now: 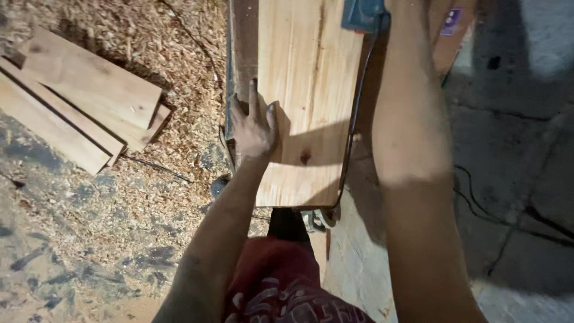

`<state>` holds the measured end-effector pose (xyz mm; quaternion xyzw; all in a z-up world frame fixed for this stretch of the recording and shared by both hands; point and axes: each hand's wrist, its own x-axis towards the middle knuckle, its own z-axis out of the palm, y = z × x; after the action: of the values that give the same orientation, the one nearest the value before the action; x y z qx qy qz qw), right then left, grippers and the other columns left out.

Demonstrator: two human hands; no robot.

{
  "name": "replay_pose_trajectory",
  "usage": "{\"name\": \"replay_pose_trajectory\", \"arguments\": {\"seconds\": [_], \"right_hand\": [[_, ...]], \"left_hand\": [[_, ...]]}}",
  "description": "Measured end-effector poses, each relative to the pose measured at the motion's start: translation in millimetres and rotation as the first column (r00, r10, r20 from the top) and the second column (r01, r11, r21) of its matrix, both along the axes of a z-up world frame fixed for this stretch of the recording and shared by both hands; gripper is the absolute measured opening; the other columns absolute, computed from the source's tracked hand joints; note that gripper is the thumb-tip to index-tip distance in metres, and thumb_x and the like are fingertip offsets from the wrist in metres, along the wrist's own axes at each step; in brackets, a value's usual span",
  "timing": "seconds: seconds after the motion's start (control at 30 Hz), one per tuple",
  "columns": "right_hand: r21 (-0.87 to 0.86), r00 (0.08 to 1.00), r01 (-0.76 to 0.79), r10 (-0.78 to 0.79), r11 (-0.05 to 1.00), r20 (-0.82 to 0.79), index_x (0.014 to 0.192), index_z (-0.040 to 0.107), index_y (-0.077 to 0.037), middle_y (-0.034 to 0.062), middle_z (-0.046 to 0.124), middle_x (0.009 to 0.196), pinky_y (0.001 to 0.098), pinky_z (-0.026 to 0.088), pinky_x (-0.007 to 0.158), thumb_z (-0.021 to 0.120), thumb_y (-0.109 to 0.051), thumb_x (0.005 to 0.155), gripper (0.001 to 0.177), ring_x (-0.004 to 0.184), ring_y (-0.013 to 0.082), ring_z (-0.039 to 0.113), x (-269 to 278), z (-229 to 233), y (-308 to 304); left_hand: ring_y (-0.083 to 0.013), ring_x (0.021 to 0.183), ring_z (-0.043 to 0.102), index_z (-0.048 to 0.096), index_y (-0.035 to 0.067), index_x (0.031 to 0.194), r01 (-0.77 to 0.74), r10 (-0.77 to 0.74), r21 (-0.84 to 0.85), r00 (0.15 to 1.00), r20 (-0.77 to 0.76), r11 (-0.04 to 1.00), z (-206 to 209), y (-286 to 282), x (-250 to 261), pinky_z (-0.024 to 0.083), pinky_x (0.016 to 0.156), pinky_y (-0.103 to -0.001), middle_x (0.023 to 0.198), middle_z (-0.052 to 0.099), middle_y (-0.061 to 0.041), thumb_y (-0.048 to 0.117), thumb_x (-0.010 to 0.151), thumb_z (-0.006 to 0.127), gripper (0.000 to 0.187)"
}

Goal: The person sands the surface and edges of various wooden planks using a power sander, handling the planks one at a time and flipping them over to sand different sides.

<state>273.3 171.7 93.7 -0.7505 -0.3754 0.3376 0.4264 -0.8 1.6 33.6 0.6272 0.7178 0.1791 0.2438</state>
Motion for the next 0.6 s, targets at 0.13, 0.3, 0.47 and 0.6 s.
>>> {"name": "replay_pose_trajectory", "arguments": {"seconds": [0.13,0.3,0.47,0.6], "right_hand": [[-0.017,0.999,-0.033,0.034,0.999,0.033,0.15,0.046,-0.018,0.0114,0.065,0.133,0.042,0.053,0.096,0.054,-0.024,0.107,0.044,0.115,0.0301,0.062,-8.5,-12.6,-91.6],[-0.292,0.414,-0.203,0.352,0.935,0.839,0.158,0.038,-0.025,0.0117,0.062,0.143,0.0415,0.052,0.1,0.052,-0.013,0.106,0.055,0.123,0.0325,0.059,-4.5,2.5,-144.0],[-0.268,0.935,0.017,0.079,0.963,0.345,0.138,0.056,0.008,0.0291,0.062,0.132,0.0497,0.043,0.103,0.052,-0.025,0.108,0.044,0.118,0.0453,0.059,-83.1,50.0,-387.4],[-0.479,0.976,0.2,-0.128,0.855,0.178,0.121,0.066,0.003,0.0266,0.073,0.1,0.0476,0.054,0.081,0.05,-0.024,0.094,0.042,0.09,0.0403,0.068,-111.9,68.7,-520.5]], "left_hand": [[-0.0597,0.14,0.042,0.028,0.03,0.164,-0.019,0.025,-0.073,0.997,0.079,0.997,1.5,-2.6,-0.4,0.052,0.106,-0.061,0.159,0.029,-0.042,0.061,0.108,0.04,0.065],[-0.0608,0.143,0.041,0.022,0.036,0.169,0.008,-0.012,-0.084,0.999,-0.052,0.996,-11.7,-1.0,-0.1,0.051,0.111,-0.063,0.158,0.03,-0.039,0.065,0.113,0.038,0.065],[-0.0607,0.139,0.043,0.019,0.037,0.163,0.015,-0.019,-0.193,1.0,-0.019,0.981,-28.8,4.2,-4.8,0.057,0.094,-0.061,0.157,0.031,-0.039,0.071,0.105,0.03,0.068],[-0.0599,0.136,0.047,0.017,0.037,0.167,0.004,-0.009,-0.096,0.999,-0.053,0.995,-35.6,-1.8,-1.1,0.056,0.101,-0.063,0.158,0.032,-0.039,0.071,0.11,0.028,0.067]]}}
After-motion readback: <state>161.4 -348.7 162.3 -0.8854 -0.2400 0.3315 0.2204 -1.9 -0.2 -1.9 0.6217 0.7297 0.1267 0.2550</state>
